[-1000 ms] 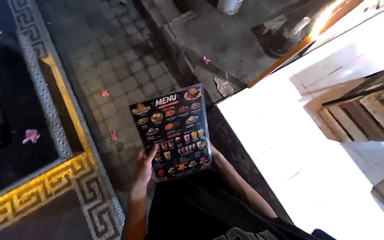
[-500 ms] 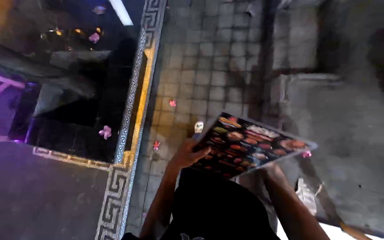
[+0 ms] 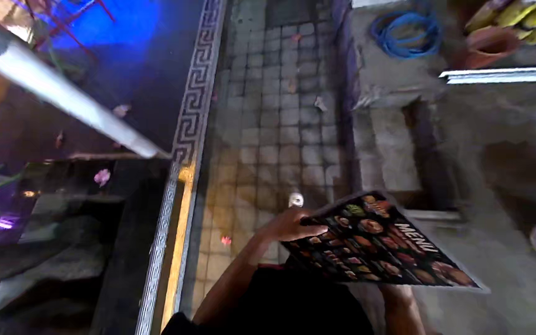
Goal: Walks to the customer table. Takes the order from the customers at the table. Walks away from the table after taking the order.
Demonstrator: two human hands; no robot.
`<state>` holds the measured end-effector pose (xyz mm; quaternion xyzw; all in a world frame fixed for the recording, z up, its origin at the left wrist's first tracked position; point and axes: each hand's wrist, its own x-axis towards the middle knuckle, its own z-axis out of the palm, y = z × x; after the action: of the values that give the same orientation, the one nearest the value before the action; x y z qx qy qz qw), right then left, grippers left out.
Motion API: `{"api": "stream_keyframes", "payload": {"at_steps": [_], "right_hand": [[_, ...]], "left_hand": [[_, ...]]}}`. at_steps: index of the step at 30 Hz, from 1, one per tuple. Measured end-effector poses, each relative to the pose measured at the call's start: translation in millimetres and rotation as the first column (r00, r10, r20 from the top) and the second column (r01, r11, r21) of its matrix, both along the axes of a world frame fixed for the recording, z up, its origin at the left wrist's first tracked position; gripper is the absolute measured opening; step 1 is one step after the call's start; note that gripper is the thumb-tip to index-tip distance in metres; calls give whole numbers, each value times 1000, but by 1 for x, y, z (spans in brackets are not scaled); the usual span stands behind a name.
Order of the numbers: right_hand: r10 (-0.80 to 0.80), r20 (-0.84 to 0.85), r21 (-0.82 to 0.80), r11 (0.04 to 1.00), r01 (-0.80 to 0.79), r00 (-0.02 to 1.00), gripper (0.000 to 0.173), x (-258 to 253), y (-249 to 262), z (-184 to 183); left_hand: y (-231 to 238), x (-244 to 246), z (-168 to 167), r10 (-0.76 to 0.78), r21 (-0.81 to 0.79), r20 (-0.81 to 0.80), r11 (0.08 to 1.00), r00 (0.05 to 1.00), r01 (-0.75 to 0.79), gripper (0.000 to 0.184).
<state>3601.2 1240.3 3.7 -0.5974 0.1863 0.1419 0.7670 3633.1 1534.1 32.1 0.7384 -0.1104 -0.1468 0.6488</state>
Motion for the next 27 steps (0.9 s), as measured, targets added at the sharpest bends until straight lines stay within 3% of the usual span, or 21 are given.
{"api": "stream_keyframes", "payload": {"at_steps": [1,3,4,6,9,11,14,17,19,27], "right_hand": [[-78,85,-58,995,83,993,17,58,16,-22],[-93,316,-203,966,163,944,33,176,39,-52],[-70,377,-265,947,180,924,37,235,48,-58],[11,412,-370,916,156,911,38,338,71,-56],[231,327,-697,713,70,916,43,481,126,0],[315,286,-792,609,38,905,43,578,180,39],[436,298,-811,585,-15,849,42,696,275,69],[561,363,-786,613,-78,744,36,798,373,70],[573,392,-728,671,-138,720,29,855,438,56],[498,282,-568,775,-275,820,44,1067,643,45]], "left_hand": [[19,39,-11,49,-25,-3,998,999,-49,26],[57,112,-35,249,-71,-91,964,964,-256,22],[76,146,-41,404,-58,-190,905,895,-421,23],[120,210,-47,691,-7,-327,680,645,-733,26],[187,296,-35,891,77,-368,313,264,-947,32],[235,347,-27,927,74,-341,192,156,-979,36],[305,419,-33,929,49,-365,89,65,-995,38],[370,518,-44,904,7,-425,54,45,-999,36],[416,594,-46,894,-1,-441,89,80,-996,35],[588,886,-13,829,-191,-373,371,417,-909,30]]}}
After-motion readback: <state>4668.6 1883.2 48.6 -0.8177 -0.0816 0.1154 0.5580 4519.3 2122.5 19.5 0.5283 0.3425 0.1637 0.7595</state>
